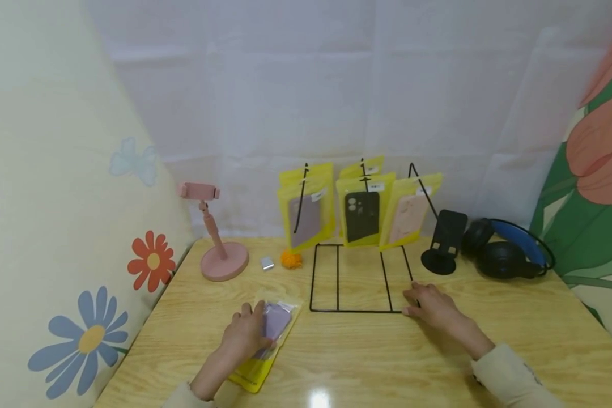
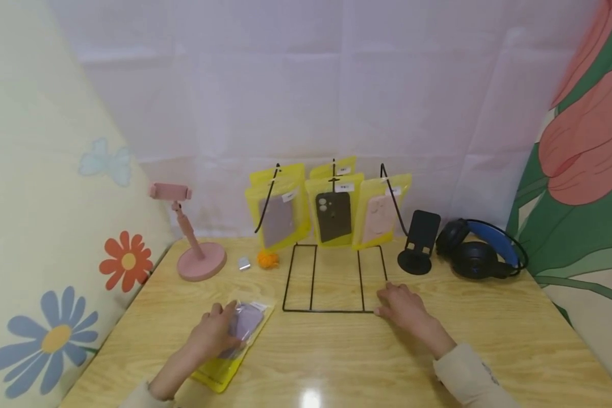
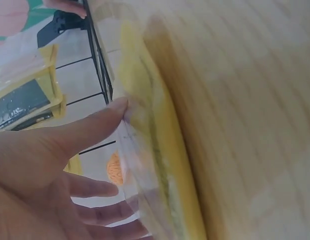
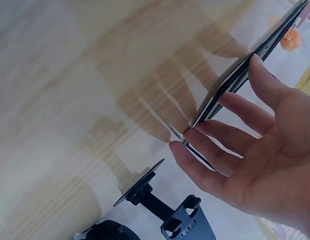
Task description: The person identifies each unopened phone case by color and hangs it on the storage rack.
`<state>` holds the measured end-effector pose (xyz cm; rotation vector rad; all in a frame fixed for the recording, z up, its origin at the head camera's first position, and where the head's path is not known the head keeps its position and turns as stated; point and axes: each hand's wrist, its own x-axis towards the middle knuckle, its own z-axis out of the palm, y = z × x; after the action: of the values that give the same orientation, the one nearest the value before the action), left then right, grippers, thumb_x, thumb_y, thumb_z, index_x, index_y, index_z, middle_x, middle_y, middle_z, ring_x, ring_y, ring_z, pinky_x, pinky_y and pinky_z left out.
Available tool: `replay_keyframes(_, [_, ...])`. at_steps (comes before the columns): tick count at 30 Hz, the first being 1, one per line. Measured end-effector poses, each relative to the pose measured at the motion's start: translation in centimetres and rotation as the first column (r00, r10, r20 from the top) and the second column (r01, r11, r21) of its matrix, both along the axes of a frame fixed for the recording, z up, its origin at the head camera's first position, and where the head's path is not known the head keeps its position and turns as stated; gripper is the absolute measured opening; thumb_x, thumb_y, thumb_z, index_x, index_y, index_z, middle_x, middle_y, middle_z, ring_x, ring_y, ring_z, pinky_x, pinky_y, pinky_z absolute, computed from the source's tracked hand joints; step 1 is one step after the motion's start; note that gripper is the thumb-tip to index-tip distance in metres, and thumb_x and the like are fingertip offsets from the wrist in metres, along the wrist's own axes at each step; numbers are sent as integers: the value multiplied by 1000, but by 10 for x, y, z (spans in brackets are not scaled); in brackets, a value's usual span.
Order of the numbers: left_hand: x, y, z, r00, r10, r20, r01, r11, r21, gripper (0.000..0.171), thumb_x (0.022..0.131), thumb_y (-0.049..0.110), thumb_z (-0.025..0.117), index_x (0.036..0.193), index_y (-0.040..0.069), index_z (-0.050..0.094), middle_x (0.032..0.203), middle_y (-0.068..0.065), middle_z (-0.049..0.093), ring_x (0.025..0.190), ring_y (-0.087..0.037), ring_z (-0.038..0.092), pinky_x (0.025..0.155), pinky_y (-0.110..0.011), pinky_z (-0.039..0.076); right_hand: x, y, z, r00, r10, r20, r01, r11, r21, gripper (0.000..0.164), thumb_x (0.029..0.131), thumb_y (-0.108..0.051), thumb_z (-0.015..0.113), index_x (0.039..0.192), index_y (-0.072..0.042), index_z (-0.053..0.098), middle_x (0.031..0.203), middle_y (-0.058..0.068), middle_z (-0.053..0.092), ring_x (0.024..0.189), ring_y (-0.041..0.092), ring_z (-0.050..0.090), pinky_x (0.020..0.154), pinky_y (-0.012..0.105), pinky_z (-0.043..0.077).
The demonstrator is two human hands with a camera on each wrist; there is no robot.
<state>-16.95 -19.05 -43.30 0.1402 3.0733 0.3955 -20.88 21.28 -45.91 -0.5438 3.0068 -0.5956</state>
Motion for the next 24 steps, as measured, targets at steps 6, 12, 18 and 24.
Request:
replay_keyframes(6, [2,-1,-1,998,-22,-52,24,999,32,95,59,22,92,138,-3,44,110,-26,46,79,-34,52,60,-47,49,0,0,0,1000,0,-11,0,1000,2,42,87,-23,71,122,0,64,134,33,48,114,52,49,84,64,45])
replay_keyframes(12, [-1,-7,-2,998,-27,-65,29,999,21,105,55,32,93,142,5,44,101,-25,49,81,-34,50,63,-49,46,1,0,0,1000,-6,-2,6,1000,3,42,87,-23,71,122,-1,64,135,33,48,114,51,49,83,64,45])
replay_keyframes(18, [-4,-14,0,989,-93,-113,107,986,128,82,69,15,86,140,9,47,89,-16,49,75,-27,47,58,-40,44,1,-1,0,1000,-6,5,6,1000,6,43,87,-24,71,123,-1,64,136,32,48,115,51,49,84,64,45])
replay_keyframes(24, [-4,-21,19,964,-212,-161,262,858,442,61,86,-13,59,140,12,48,104,-18,55,81,-24,51,66,-34,45,0,-1,2,1000,0,4,0,1000,4,43,88,-24,70,124,-1,63,136,33,47,115,52,48,85,63,45])
